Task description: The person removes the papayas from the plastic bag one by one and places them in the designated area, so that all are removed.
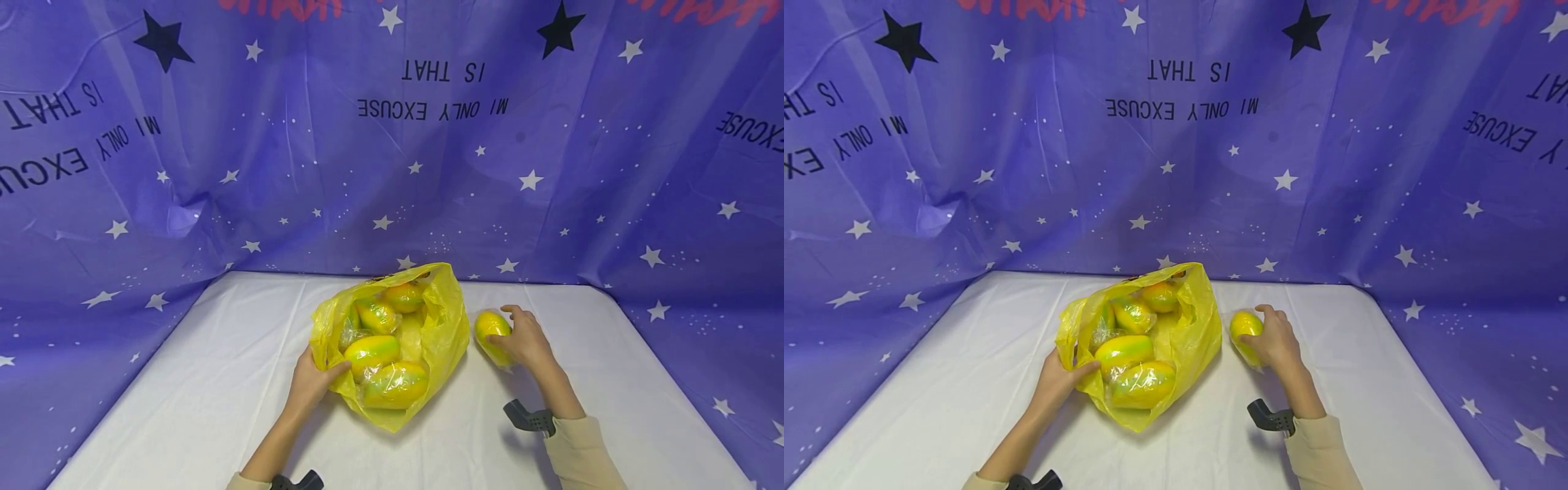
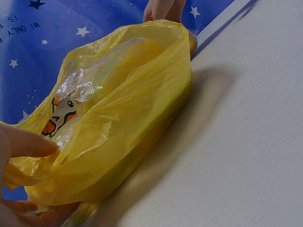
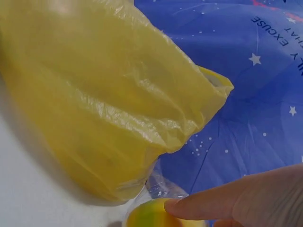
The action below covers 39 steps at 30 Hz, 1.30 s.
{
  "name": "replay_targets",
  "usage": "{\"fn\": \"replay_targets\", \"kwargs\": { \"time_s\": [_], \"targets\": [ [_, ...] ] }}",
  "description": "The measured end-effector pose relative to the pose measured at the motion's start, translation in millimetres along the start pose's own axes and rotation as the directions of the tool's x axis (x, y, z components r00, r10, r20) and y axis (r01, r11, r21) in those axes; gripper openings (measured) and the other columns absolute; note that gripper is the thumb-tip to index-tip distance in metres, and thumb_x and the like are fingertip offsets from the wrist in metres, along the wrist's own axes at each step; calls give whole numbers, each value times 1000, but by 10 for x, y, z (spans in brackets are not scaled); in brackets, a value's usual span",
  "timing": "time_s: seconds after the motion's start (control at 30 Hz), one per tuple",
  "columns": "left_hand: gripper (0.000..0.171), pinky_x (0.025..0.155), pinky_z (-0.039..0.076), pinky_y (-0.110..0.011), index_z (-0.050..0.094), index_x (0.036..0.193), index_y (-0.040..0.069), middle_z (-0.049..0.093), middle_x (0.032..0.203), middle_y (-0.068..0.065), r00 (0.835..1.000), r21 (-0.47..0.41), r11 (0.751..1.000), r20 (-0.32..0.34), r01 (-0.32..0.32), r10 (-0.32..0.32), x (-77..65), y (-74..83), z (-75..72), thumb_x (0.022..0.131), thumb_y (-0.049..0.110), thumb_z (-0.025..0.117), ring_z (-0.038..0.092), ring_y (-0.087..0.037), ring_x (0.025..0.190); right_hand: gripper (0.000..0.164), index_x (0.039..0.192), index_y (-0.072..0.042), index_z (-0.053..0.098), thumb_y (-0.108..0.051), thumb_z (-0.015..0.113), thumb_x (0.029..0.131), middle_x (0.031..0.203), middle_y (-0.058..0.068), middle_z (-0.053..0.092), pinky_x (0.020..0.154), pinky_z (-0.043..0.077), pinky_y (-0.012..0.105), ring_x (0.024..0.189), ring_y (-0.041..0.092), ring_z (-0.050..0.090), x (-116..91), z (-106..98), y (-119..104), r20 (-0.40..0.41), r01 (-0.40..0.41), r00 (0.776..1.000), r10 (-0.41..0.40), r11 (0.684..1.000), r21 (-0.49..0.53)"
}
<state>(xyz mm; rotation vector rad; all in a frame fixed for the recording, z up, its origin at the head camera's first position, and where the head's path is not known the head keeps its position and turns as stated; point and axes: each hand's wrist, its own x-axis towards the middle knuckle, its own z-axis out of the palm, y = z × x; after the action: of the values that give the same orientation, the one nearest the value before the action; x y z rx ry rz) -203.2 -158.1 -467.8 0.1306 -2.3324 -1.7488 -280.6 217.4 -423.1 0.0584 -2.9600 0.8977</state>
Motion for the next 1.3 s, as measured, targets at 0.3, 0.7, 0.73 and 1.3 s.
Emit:
{"fn": "replay_targets", "kwargs": {
  "time_s": [0.3, 0.7, 0.73, 1.3],
  "targets": [
    [58, 89, 50, -38, 52, 125, -4, 63, 113, -18, 1000, -4, 1000, 2, -1, 1, -8, -2, -1, 75, 9, 79, 61, -30, 101, 69, 137, 5, 42, -20, 75, 83, 128, 33, 47, 87, 46, 58, 111, 47, 50, -62, -87, -116, -23, 16, 1000, -16, 1000, 18],
    [60, 89, 50, -37, 52, 125, -6, 63, 113, -18, 1000, 9, 1000, -12, 3, -3, -19, 25, 2, 75, 10, 80, 61, -30, 101, 63, 136, 4, 44, -12, 74, 83, 128, 31, 48, 91, 46, 57, 113, 46, 52, -192, -269, -355, -134, 127, 985, -110, 985, 121],
    [60, 89, 50, -37, 52, 125, -6, 63, 113, -18, 1000, 12, 1000, -11, 5, -5, -18, 24, 3, 75, 10, 80, 61, -30, 101, 63, 136, 4, 44, -11, 74, 83, 127, 31, 49, 91, 47, 56, 113, 46, 52, -203, -281, -377, -147, 139, 982, -120, 982, 130],
    [65, 90, 50, -38, 48, 129, -8, 61, 117, -21, 1000, 7, 1000, 2, -14, 14, -19, 28, -13, 75, 9, 79, 60, -32, 103, 55, 127, -1, 55, -3, 79, 78, 125, 18, 57, 88, 53, 47, 107, 34, 60, -486, -131, -849, -139, 378, 926, -352, 880, 288]
  ]
}}
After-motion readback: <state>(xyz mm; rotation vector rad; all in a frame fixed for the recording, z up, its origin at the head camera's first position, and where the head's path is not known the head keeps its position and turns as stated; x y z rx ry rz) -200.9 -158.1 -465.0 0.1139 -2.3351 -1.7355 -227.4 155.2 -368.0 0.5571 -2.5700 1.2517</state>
